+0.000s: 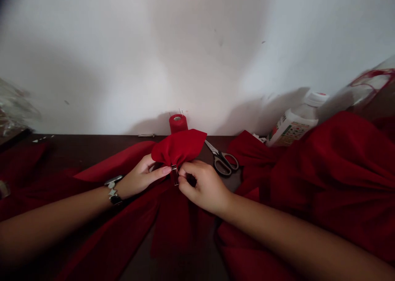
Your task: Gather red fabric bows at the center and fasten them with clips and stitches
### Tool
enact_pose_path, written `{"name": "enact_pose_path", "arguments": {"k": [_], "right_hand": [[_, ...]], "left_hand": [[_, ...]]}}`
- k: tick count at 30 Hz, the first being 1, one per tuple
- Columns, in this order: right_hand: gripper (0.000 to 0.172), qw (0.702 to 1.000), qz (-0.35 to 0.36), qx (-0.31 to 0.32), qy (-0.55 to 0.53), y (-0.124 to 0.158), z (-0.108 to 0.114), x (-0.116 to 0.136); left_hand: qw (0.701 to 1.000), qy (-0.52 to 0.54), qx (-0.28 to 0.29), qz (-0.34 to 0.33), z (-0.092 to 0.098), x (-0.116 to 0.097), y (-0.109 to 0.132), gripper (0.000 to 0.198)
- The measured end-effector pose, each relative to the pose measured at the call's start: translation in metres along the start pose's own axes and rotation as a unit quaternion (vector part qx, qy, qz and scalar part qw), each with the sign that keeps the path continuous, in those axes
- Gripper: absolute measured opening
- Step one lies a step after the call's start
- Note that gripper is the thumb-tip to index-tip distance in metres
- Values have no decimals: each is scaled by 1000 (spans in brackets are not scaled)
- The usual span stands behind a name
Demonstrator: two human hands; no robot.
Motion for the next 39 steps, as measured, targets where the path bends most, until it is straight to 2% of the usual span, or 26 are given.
{"name": "enact_pose_path", "arguments": {"k": [8, 21, 25, 30, 35, 39], "right_hand": [[14, 1000, 13, 13, 23, 0, -1, 5], [13, 996, 61, -41, 47, 7, 5, 15], [12, 992, 95, -57, 63, 11, 8, 20], [12, 984, 148, -57, 87, 14, 8, 28], [9, 973, 199, -45, 112, 17, 4, 40], [9, 967, 209, -41, 144, 19, 1, 45]], "left_hand": [[999, -20, 10, -23, 1, -3, 0, 28], [998, -36, 32, -39, -3, -7, 2, 23], [992, -91, 64, -57, -10, -12, 5, 30], [984, -144, 76, -78, -16, -16, 6, 51], [986, -138, 78, -60, -15, -12, 6, 37], [987, -124, 83, -59, -15, -12, 6, 33]]}}
Point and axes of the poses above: each hand's wrist, its own y-axis away from the middle knuckle, its own z-axis out of the back of the hand, x = y × z, the point moved 10 cm from there along -y, towards the middle knuckle, and after that the axes turned 3 degrees about -y, right-handed, at the moved point
